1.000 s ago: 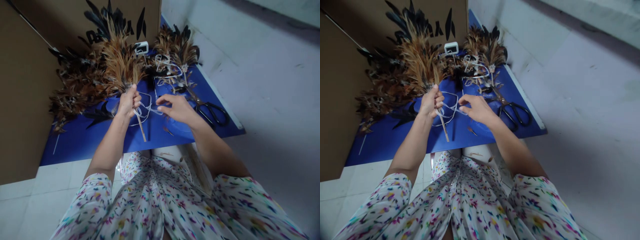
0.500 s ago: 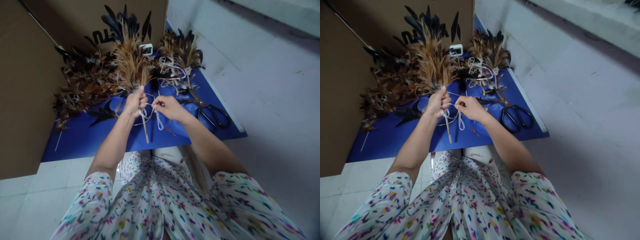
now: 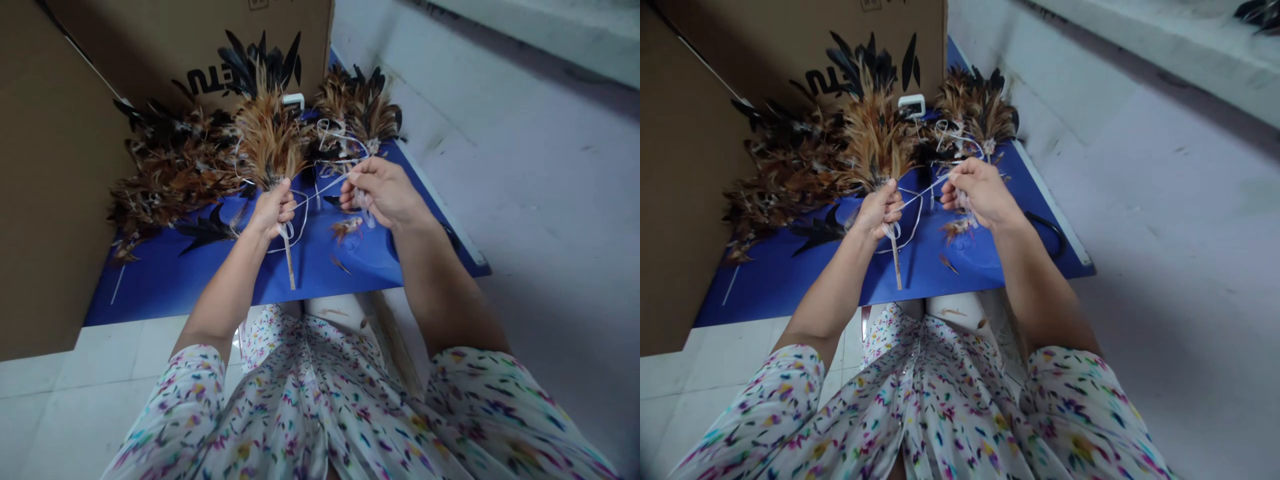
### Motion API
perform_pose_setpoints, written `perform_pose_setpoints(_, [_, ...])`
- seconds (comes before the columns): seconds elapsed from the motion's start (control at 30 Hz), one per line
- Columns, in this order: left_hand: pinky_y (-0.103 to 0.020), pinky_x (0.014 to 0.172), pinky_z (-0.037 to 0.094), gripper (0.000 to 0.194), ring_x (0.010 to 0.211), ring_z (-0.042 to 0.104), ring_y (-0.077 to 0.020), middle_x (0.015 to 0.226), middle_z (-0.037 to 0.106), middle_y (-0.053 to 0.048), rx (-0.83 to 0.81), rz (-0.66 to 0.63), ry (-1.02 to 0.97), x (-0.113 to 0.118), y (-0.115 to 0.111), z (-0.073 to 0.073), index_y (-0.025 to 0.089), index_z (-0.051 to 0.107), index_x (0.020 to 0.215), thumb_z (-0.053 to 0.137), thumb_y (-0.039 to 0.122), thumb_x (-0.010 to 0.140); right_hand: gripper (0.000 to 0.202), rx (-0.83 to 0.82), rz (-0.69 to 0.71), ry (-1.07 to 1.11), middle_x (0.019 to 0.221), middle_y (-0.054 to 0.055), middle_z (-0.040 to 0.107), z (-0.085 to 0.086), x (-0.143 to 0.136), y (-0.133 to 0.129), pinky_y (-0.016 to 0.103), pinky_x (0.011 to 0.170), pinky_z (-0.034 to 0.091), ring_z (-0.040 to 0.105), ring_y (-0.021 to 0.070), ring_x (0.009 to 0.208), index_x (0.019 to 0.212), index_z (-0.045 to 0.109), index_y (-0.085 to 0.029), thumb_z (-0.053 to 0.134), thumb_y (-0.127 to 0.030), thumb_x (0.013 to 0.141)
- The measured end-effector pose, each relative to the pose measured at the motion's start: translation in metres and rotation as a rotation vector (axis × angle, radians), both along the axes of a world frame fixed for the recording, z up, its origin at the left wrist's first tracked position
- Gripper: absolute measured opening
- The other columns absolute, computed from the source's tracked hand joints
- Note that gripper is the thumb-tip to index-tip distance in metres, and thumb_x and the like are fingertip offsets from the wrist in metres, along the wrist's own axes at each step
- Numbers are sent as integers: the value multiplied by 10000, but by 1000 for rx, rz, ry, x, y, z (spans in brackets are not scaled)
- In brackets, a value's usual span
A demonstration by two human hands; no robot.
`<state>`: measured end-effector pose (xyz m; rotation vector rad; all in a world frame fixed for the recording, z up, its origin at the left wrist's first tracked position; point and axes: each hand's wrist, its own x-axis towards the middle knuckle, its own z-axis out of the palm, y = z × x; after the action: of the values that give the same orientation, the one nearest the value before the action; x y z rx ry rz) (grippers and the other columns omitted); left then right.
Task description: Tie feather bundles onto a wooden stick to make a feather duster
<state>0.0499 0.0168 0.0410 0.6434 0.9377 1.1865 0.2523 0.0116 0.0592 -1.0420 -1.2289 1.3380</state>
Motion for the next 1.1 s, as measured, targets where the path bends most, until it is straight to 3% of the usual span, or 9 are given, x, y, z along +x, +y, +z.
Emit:
perform_pose_setpoints(0.17, [-93,332,139,444,372,228,22,528,289,109,-3,-17,12,0,0,-2,179,347,655,746,301,807,242,67,-9,14,640,-32,560,15,19,3,218,381,249,348,52,428,736,477,-225,693,-276,831])
perform_pose_setpoints(0.33, [-90,334,125,413,367,226,20,523,287,107,10,-50,16,-1,1,-4,181,338,655,682,284,861,234,66,-125,48,578,-53,475,38,33,0,223,397,130,243,39,412,721,479,-227,704,-239,785])
perform_pose_setpoints(0.47, [-92,331,113,402,365,237,15,523,273,103,6,-62,4,-1,2,-5,185,315,646,610,259,909,222,81,-260,15,543,-51,446,48,42,-5,247,407,91,212,57,413,690,512,-251,730,-254,731])
perform_pose_setpoints(0.63, [-96,331,111,416,366,233,15,531,262,104,-9,-57,-7,-1,3,-6,185,316,643,642,264,890,292,168,-342,-134,520,-47,393,44,49,-7,274,426,137,225,75,437,651,514,-262,777,-361,728])
perform_pose_setpoints(0.77, [-91,332,116,432,372,236,20,539,276,103,-13,-48,-21,-1,2,-5,181,324,644,684,279,862,323,200,-294,-328,493,-48,405,40,48,-7,276,434,192,295,90,441,662,540,-255,782,-463,709])
perform_pose_setpoints(0.87, [-92,329,129,447,371,233,20,537,267,109,3,-34,-52,-1,2,-5,182,329,649,724,290,829,265,262,-218,-486,513,-51,449,35,34,-15,274,465,260,358,96,463,744,592,-228,772,-417,700])
perform_pose_setpoints(0.97, [-98,325,161,456,373,244,17,532,283,110,20,-10,-69,0,0,-4,181,346,652,759,310,795,264,304,-44,-653,587,-39,557,20,0,-31,280,556,347,474,118,532,846,630,-212,759,-393,703])
perform_pose_setpoints(1.1, [-110,340,236,469,384,276,10,532,299,105,8,30,-68,3,-1,-3,177,362,639,776,354,772,297,317,183,-954,651,0,612,-11,-51,-48,285,586,309,538,164,603,892,667,-228,711,-493,764])
